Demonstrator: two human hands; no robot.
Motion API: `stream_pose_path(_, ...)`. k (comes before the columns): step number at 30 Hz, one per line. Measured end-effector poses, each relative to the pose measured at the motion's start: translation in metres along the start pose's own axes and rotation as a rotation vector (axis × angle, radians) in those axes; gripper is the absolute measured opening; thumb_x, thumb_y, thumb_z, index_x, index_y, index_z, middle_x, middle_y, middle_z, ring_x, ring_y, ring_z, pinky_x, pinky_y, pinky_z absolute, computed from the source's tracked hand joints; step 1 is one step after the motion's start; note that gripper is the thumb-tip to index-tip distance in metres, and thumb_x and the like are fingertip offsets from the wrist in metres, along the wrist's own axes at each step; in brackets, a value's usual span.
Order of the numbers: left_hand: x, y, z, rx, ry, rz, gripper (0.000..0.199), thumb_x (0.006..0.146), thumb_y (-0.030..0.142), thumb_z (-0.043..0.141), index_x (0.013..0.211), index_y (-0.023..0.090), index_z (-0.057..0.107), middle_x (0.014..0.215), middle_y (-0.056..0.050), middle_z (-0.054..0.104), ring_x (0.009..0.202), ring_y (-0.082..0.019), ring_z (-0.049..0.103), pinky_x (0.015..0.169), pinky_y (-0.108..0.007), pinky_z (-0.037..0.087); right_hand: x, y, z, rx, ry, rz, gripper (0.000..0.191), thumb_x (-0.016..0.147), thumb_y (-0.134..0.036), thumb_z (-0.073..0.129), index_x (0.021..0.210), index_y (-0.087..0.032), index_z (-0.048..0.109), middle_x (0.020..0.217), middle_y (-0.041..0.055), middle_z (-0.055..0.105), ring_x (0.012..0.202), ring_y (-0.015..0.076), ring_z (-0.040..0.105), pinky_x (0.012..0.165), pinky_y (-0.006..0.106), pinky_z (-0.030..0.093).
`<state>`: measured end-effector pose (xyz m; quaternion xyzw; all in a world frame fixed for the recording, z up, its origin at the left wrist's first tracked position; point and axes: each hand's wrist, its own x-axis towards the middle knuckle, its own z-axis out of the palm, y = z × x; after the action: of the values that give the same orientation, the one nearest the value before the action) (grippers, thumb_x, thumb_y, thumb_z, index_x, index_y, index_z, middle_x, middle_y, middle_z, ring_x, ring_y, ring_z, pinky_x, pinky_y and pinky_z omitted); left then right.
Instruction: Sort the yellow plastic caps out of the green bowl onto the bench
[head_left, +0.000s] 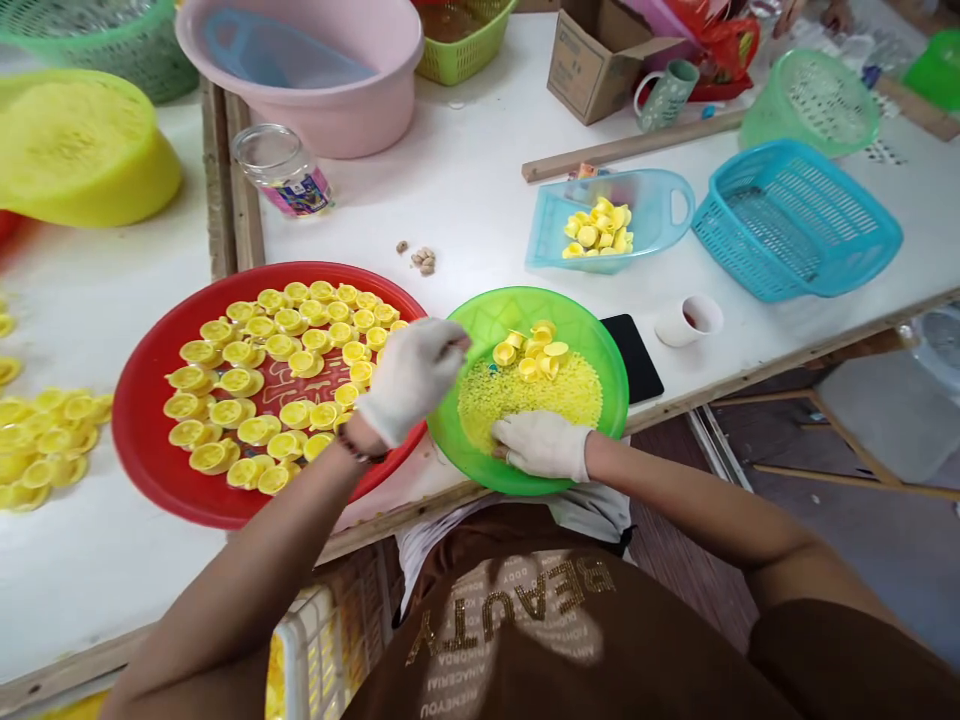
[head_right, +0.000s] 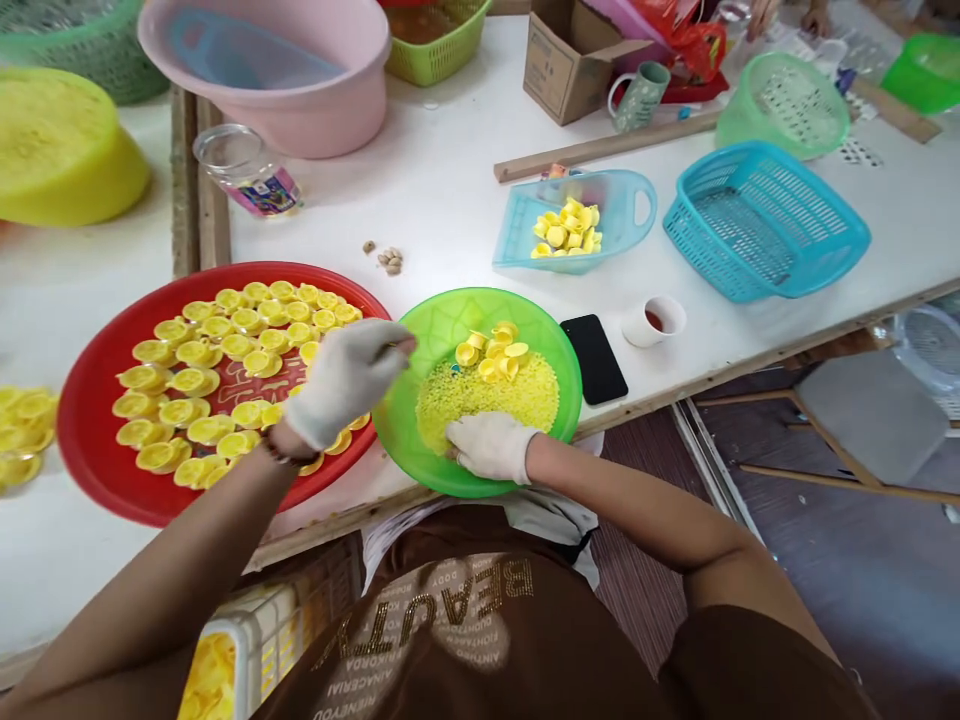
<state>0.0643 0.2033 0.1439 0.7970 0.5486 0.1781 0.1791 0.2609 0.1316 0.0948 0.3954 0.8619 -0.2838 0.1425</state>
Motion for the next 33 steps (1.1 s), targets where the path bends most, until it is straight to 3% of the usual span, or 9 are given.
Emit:
stream_pose_path(3, 0.033, 0.032, 0.041, 0.103, -0.260, -0.070, 0.030, 0.094, 0.019, 0.047, 0.095, 0.014, 0.076, 0.095, -0.014, 0.075, 0.092, -0.026, 0.070, 0.081, -0.033, 0.050, -0.001, 0.004, 0.001, 0.304, 0.045, 0.045, 0.020, 0.099, -0.031, 0.056, 0.091, -0.015, 0.063, 0.089, 0.0116, 0.070, 0.081, 0.0233, 0.063, 0.073, 0.034, 0.043)
stream_pose_path(5, 0.051, 0.038, 0.061, 0.158, -0.339, -0.148, 0.029, 0.093, 0.018, 0.049, 0.097, 0.011, 0.076, 0.098, -0.019, 0.075, 0.094, -0.029, 0.071, 0.079, -0.034, 0.050, -0.002, 0.010, -0.004, 0.498, 0.121, 0.046, 0.025, 0.098, -0.031, 0.057, 0.077, -0.018, 0.055, 0.077, 0.0056, 0.063, 0.073, 0.0176, 0.057, 0.070, 0.031, 0.041)
stream_pose_path(7, 0.062, 0.035, 0.071, 0.167, -0.367, -0.170, 0.025, 0.090, 0.018, 0.053, 0.097, 0.010, 0.076, 0.098, -0.020, 0.075, 0.095, -0.030, 0.072, 0.079, -0.033, 0.051, -0.006, 0.017, -0.011, 0.835, 0.186, 0.067, 0.030, 0.100, -0.037, 0.053, 0.075, -0.020, 0.048, 0.067, -0.0011, 0.052, 0.060, 0.0120, 0.047, 0.059, 0.027, 0.037)
stream_pose_path(11, 0.056, 0.021, 0.068, 0.068, -0.313, -0.186, 0.016, 0.084, 0.027, 0.062, 0.084, 0.015, 0.072, 0.087, -0.014, 0.073, 0.089, -0.028, 0.071, 0.075, -0.033, 0.052, -0.011, 0.034, -0.027, 1.647, 0.307, 0.116, 0.031, 0.099, -0.049, 0.044, 0.081, -0.023, 0.042, 0.061, -0.0081, 0.037, 0.045, 0.0079, 0.032, 0.046, 0.022, 0.027)
stream_pose_path(15, 0.027, 0.014, 0.056, -0.475, -0.302, -0.295, 0.025, 0.078, 0.036, 0.072, 0.070, 0.018, 0.057, 0.065, -0.003, 0.062, 0.065, -0.019, 0.064, 0.061, -0.028, 0.049, -0.009, 0.042, -0.036, 2.061, 0.547, 0.069, 0.029, 0.097, -0.044, 0.053, 0.081, -0.022, 0.046, 0.057, -0.0094, 0.036, 0.042, 0.0059, 0.032, 0.043, 0.019, 0.025)
stream_pose_path(19, -0.002, 0.023, 0.052, -1.051, -0.362, -0.414, 0.041, 0.067, 0.045, 0.085, 0.083, 0.016, 0.060, 0.074, 0.000, 0.062, 0.062, -0.013, 0.063, 0.061, -0.025, 0.053, -0.002, 0.029, -0.046, 2.044, 0.816, -0.049, 0.038, 0.096, -0.051, 0.061, 0.077, -0.022, 0.046, 0.054, -0.0099, 0.035, 0.039, 0.0053, 0.029, 0.041, 0.019, 0.025)
stream_pose_path(23, -0.015, 0.036, 0.054, -1.187, -0.342, -0.462, 0.042, 0.066, 0.046, 0.086, 0.078, 0.014, 0.063, 0.074, 0.001, 0.059, 0.065, -0.012, 0.062, 0.064, -0.027, 0.058, 0.003, 0.008, -0.053, 1.938, 1.028, -0.153, 0.041, 0.096, -0.056, 0.059, 0.077, -0.024, 0.044, 0.058, -0.0075, 0.042, 0.046, 0.0090, 0.045, 0.045, 0.022, 0.040)
stream_pose_path(28, -0.018, 0.041, 0.058, -1.231, -0.304, -0.458, 0.037, 0.068, 0.044, 0.084, 0.077, 0.014, 0.065, 0.071, 0.000, 0.059, 0.064, -0.011, 0.060, 0.062, -0.027, 0.059, 0.003, 0.000, -0.052, 1.927, 1.079, -0.171, 0.042, 0.095, -0.058, 0.061, 0.077, -0.024, 0.042, 0.061, -0.0069, 0.042, 0.051, 0.0115, 0.051, 0.047, 0.025, 0.045)
stream_pose_path(33, -0.019, 0.040, 0.058, -1.267, -0.280, -0.474, 0.034, 0.066, 0.041, 0.086, 0.076, 0.014, 0.067, 0.071, 0.000, 0.062, 0.062, -0.011, 0.061, 0.067, -0.028, 0.059, -0.002, 0.007, -0.055, 1.903, 1.079, -0.096, 0.043, 0.097, -0.057, 0.058, 0.076, -0.024, 0.040, 0.057, -0.0088, 0.035, 0.044, 0.0077, 0.036, 0.044, 0.021, 0.034)
